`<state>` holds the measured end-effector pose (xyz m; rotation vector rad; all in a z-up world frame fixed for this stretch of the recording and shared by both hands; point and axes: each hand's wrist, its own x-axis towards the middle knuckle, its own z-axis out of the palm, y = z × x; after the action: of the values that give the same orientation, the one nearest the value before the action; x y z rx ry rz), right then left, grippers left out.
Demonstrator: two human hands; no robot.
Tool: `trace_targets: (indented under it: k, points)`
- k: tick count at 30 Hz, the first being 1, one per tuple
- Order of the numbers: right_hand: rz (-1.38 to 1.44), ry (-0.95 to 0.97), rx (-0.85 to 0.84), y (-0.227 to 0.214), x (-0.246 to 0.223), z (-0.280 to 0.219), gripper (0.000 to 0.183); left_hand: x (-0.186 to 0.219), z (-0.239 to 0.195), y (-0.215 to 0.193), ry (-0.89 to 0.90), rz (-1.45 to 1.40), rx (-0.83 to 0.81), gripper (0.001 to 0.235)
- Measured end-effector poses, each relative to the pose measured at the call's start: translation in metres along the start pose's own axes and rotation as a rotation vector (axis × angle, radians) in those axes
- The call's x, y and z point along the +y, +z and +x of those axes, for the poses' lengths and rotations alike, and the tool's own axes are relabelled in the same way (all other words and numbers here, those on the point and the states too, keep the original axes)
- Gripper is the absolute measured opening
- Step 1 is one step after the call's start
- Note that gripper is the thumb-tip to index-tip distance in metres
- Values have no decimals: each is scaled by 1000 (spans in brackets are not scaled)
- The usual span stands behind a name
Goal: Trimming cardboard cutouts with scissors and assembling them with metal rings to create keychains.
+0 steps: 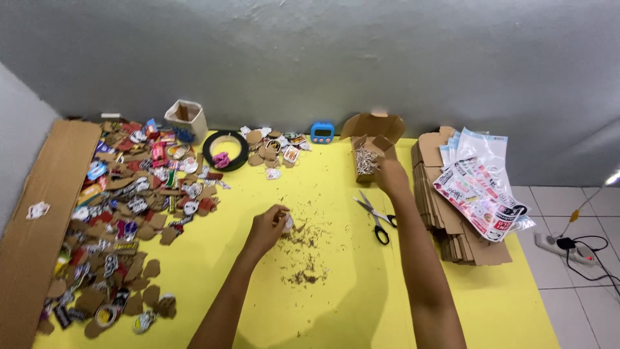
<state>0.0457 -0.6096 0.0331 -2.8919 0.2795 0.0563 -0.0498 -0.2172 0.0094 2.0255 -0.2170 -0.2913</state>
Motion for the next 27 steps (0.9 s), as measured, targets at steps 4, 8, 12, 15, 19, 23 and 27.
trace_targets:
  k: [4, 8, 12, 15, 19, 23, 27]
  points:
    - [-5, -53, -48, 7, -16, 43, 36, 3, -6, -9, -32, -5, -16, 21]
    - [-89, -41, -150, 24, -6, 66, 36, -5, -10, -20, -70, -53, 3, 21]
    - [-56, 116, -73, 35, 12, 87, 26, -13, -7, -28, -70, -48, 43, 21]
    - [141, 51, -43, 18, 14, 73, 25, -15, -6, -31, -75, -66, 52, 21]
    - [219, -6, -120, -29, -1, 39, 31, -9, -11, -32, -76, -81, 55, 21]
    - [395, 15, -149, -69, -20, 5, 30, -4, -15, -29, -73, -95, 48, 21]
    - [651, 126, -194, -64, -8, 11, 29, -3, -20, -27, -74, -101, 42, 21]
